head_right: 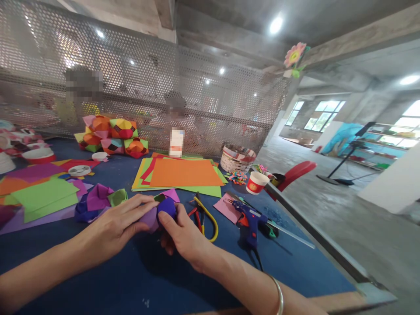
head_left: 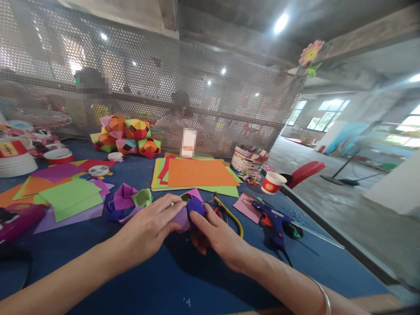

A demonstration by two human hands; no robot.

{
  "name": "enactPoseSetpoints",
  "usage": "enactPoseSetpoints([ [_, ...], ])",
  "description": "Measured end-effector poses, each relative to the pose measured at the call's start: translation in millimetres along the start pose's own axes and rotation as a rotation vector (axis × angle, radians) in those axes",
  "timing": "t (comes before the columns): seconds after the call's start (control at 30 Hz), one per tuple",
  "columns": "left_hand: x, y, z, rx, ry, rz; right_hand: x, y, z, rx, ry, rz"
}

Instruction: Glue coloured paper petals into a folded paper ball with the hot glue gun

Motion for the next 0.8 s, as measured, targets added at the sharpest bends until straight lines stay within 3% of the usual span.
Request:
enactPoseSetpoints([
  [0.3, -1, -5.2, 11, -0.012, -0.022, -0.042, -6, -2, 11, 0.169, -0.059, 0.030],
  [0.37, 0, -9.7, 13, -0.018, -0.057, -0.067, -5, -7, 12, 0.158, -0.074, -0.035],
  [0.47, 5, -20.8, 13, -0.097, -0.128, -0.116, 0, -22, 14, 0.114, -0.143, -0.239],
  [0.53, 10, -28.5, 12, -0.235, -0.183, -0.157, 3, -34, 17, 0.107, -0.228, -0.380],
  [0.6, 13, -33.1, 10, -0.409, -0.252, -0.169, 7, -41, 20, 0.146, -0.302, -0.427],
  [0.8, 7, -22.4, 12, -0.883, -0.595, -0.170, 13, -31, 17, 0.185, -0.248, -0.220],
])
Point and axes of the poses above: each hand's wrist, its own x-axis towards the middle knuckle, its own y-axis out of the palm, z = x × y, the point moved 3 cm from there along x, towards the middle knuckle, and after that the axes turned 6 degrees about y, right-handed, at the moved point
